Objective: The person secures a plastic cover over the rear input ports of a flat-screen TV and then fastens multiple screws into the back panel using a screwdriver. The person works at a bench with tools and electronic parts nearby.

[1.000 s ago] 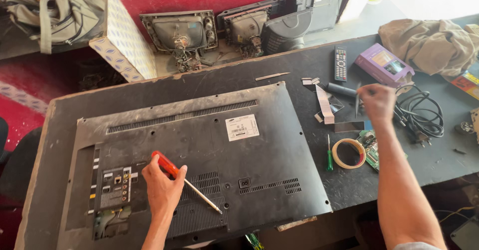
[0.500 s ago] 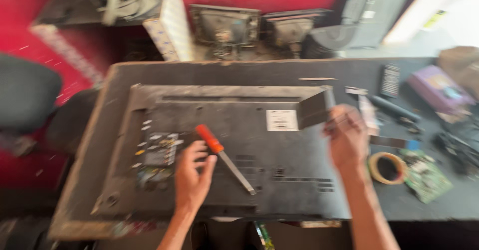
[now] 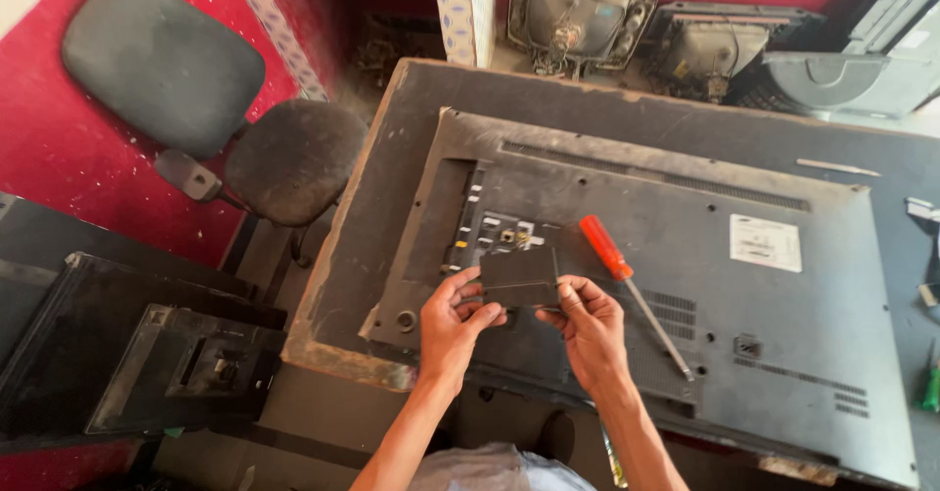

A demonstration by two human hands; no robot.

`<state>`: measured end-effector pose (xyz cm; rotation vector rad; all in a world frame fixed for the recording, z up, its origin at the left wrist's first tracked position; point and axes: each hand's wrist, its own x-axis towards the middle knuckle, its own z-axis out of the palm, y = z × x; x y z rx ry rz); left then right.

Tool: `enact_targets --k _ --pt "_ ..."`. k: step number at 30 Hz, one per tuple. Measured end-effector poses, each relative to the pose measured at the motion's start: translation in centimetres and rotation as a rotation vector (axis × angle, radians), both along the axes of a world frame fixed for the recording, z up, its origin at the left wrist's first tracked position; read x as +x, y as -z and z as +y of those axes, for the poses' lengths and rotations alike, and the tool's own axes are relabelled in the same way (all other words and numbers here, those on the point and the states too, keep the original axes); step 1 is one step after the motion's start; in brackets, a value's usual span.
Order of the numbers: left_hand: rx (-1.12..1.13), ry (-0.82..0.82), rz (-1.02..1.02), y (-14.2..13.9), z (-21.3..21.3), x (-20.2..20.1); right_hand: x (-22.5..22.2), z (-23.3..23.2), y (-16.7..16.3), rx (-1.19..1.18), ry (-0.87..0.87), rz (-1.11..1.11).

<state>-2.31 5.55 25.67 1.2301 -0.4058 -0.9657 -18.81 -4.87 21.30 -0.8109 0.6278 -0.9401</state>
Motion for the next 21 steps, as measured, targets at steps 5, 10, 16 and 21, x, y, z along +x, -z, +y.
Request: enact_targets --k 5,10,16,21 --pt "0.043 0.119 -0.12 1.2 -0.1 3.1 2.0 1.8 -0.3 0.018 0.129 0.117" --pt "0.037 0.202 -0.267 2.5 0.3 5.7 3.4 3.5 -0.5 -0.004 0.223 0.272" --pt "-0.024 0.135 -0.391 3.3 1.5 10.1 3.3 4.8 0.3 0.051 0.306 0.31" --pt "0.03 0.126 -0.447 3.7 3.3 11.5 1.9 5.1 1.0 0.011 0.406 0.314"
